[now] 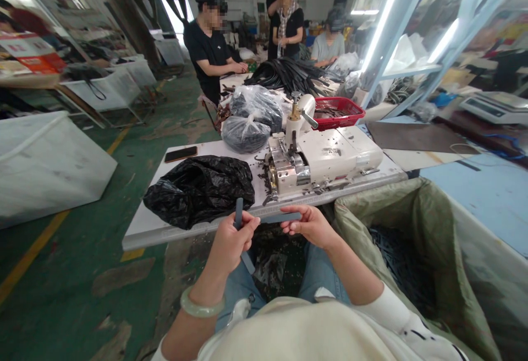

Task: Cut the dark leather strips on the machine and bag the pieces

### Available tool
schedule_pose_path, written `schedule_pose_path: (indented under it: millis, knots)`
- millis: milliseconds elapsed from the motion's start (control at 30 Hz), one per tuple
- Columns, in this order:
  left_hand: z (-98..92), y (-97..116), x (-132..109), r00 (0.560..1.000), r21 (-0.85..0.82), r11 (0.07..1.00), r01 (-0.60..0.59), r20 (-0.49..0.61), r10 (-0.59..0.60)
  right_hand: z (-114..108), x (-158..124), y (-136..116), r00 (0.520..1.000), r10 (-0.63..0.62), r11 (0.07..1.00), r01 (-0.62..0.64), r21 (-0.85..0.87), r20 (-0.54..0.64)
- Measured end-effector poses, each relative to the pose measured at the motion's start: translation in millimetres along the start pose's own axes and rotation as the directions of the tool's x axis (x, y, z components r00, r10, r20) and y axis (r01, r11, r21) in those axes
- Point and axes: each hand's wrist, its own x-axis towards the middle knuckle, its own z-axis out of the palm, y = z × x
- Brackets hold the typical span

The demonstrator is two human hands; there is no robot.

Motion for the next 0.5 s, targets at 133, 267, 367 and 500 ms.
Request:
schedule_pose_path:
  millis: [133, 267, 367, 500]
  knots:
    - [-3.8, -3.5, 0.4, 0.999, 0.033, 0.999, -0.030, 0.015, 0.029, 0.0, -0.2, 0.1, 0.999, -0.032, 0.999, 0.032, 0.007, -0.015]
    - [-6.2, -5.9, -0.5, 0.997, 0.089, 0.993, -0.072, 0.021, 0.070, 1.1, -0.7, 3.0, 0.995, -0.079, 0.997, 0.080, 0.007, -0.052]
    - [-5.0, -5.5, -1.8, 0.999, 0.089, 0.995, -0.053, 0.013, 0.052, 1.8, -2.1, 5.7, 0.989, -0.119, 0.993, 0.117, -0.028, -0.093]
    - [-1.7, -3.4, -3.0, 0.995, 0.018, 0.996, 0.092, 0.047, -0.092, 5.8, -6.1, 4.1, 0.980, -0.180, 0.978, 0.168, -0.127, -0.087]
